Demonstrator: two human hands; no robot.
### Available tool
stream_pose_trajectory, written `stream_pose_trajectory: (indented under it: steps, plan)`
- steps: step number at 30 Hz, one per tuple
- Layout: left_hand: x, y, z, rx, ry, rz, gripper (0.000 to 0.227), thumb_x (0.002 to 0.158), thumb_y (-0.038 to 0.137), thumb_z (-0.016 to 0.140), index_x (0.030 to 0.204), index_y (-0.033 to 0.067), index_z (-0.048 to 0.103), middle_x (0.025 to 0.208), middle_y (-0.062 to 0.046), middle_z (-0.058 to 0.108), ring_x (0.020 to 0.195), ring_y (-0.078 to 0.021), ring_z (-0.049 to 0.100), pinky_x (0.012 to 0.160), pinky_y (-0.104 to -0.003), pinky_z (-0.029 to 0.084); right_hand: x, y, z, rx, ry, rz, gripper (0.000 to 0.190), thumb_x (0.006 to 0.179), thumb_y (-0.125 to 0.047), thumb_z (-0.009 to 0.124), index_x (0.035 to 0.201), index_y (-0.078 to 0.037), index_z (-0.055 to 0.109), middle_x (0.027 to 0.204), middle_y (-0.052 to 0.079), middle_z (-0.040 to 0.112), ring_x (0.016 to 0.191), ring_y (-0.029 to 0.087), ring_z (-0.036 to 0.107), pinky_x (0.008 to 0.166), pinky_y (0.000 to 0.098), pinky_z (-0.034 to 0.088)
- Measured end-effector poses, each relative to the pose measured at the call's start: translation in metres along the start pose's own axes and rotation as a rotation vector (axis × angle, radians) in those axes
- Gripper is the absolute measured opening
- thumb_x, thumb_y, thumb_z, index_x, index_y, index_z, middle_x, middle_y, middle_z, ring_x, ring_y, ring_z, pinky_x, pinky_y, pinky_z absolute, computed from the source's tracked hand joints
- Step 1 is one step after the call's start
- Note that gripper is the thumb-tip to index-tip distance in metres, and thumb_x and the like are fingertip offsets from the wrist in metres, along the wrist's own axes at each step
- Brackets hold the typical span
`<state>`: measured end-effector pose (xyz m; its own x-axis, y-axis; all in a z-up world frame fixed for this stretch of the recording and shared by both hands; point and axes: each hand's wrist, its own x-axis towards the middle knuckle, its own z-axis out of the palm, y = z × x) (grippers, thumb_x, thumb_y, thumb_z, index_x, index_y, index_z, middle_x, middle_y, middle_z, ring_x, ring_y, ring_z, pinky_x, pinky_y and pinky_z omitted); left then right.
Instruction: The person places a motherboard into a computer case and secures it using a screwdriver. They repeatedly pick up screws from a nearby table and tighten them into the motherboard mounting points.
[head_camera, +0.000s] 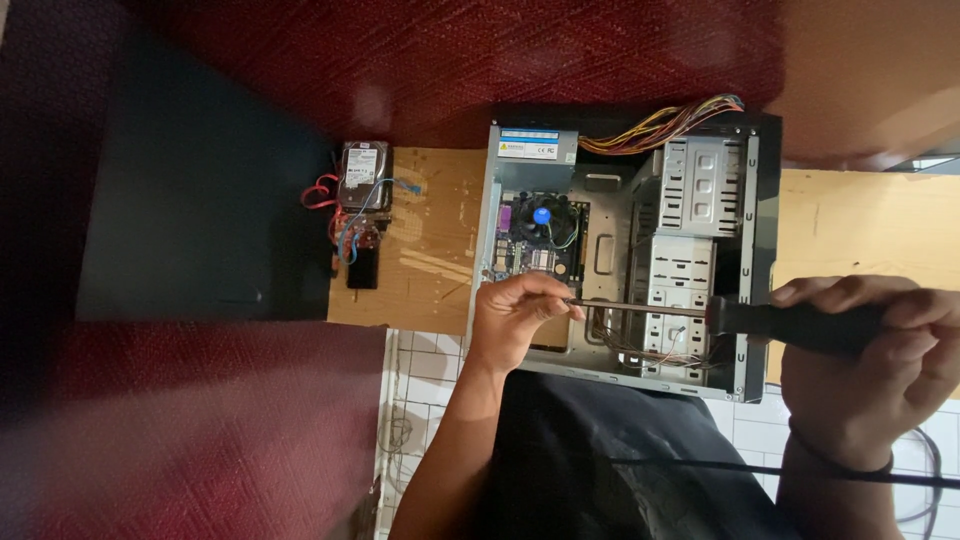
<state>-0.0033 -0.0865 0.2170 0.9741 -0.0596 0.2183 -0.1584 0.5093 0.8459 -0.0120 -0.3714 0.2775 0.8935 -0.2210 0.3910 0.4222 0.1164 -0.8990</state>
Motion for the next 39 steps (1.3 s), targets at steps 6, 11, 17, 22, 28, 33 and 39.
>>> stream_pose_trajectory:
  steps: [6,11,17,22,28,33,39]
  plan:
    - [0.003,0.004,-0.002,0.048,0.007,-0.008,0.01,0.095,-0.004,0.071,0.105,-0.0018,0.072,0.095,-0.016,0.073,0.086,-0.0267,0.076,0.085,-0.037,0.069,0.003,-0.015,0.014,-0.099,-0.078,-0.092,0.04,0.115,-0.052,0.048,0.115,-0.017,0.029,0.101,0.015,0.051,0.092,0.039,0.066,0.092,0.0526,0.063]
    - [0.004,0.006,-0.004,0.082,0.03,-0.032,0.01,0.095,-0.001,0.072,0.104,0.0003,0.074,0.097,-0.014,0.074,0.086,-0.0225,0.075,0.083,-0.031,0.069,0.0,-0.011,0.012,-0.043,-0.107,-0.062,0.041,0.111,-0.054,0.054,0.115,-0.018,0.035,0.107,0.014,0.057,0.093,0.034,0.067,0.098,0.052,0.065]
    - [0.003,0.001,-0.003,-0.056,-0.001,0.058,0.009,0.096,-0.001,0.072,0.104,-0.003,0.071,0.099,-0.019,0.072,0.084,-0.0289,0.074,0.08,-0.039,0.07,0.003,-0.004,0.009,-0.036,-0.071,-0.054,0.04,0.114,-0.053,0.051,0.117,-0.018,0.031,0.104,0.013,0.053,0.093,0.036,0.066,0.092,0.0497,0.063]
    - [0.004,0.004,0.004,-0.202,0.036,0.053,0.011,0.091,0.0,0.078,0.102,0.001,0.073,0.097,-0.016,0.073,0.084,-0.0284,0.073,0.075,-0.041,0.068,0.002,0.005,0.0,0.005,-0.043,-0.06,0.032,0.119,-0.048,0.046,0.122,-0.018,0.034,0.109,0.014,0.053,0.094,0.039,0.065,0.096,0.0521,0.062]
    - [0.003,-0.002,-0.001,-0.233,0.03,0.066,0.011,0.091,-0.003,0.076,0.101,-0.0034,0.072,0.098,-0.019,0.072,0.085,-0.0307,0.071,0.075,-0.046,0.069,0.001,0.006,0.0,0.017,-0.008,-0.052,0.031,0.119,-0.047,0.048,0.121,-0.019,0.035,0.108,0.014,0.052,0.092,0.038,0.063,0.093,0.0497,0.062]
    - [0.002,-0.008,0.003,-0.279,0.079,0.03,0.01,0.09,-0.002,0.078,0.098,-0.0018,0.073,0.096,-0.017,0.072,0.083,-0.0316,0.071,0.073,-0.048,0.068,0.001,0.006,-0.002,0.036,-0.022,-0.05,0.031,0.119,-0.047,0.047,0.123,-0.019,0.036,0.11,0.013,0.052,0.094,0.039,0.064,0.096,0.0513,0.062]
    - [0.003,-0.003,0.008,-0.292,0.094,0.025,0.01,0.093,0.006,0.078,0.099,0.001,0.073,0.096,-0.017,0.072,0.089,-0.0314,0.069,0.072,-0.048,0.066,0.002,0.002,0.004,0.04,-0.016,-0.028,0.034,0.117,-0.05,0.051,0.121,-0.02,0.037,0.106,0.012,0.054,0.093,0.038,0.065,0.097,0.0511,0.062]
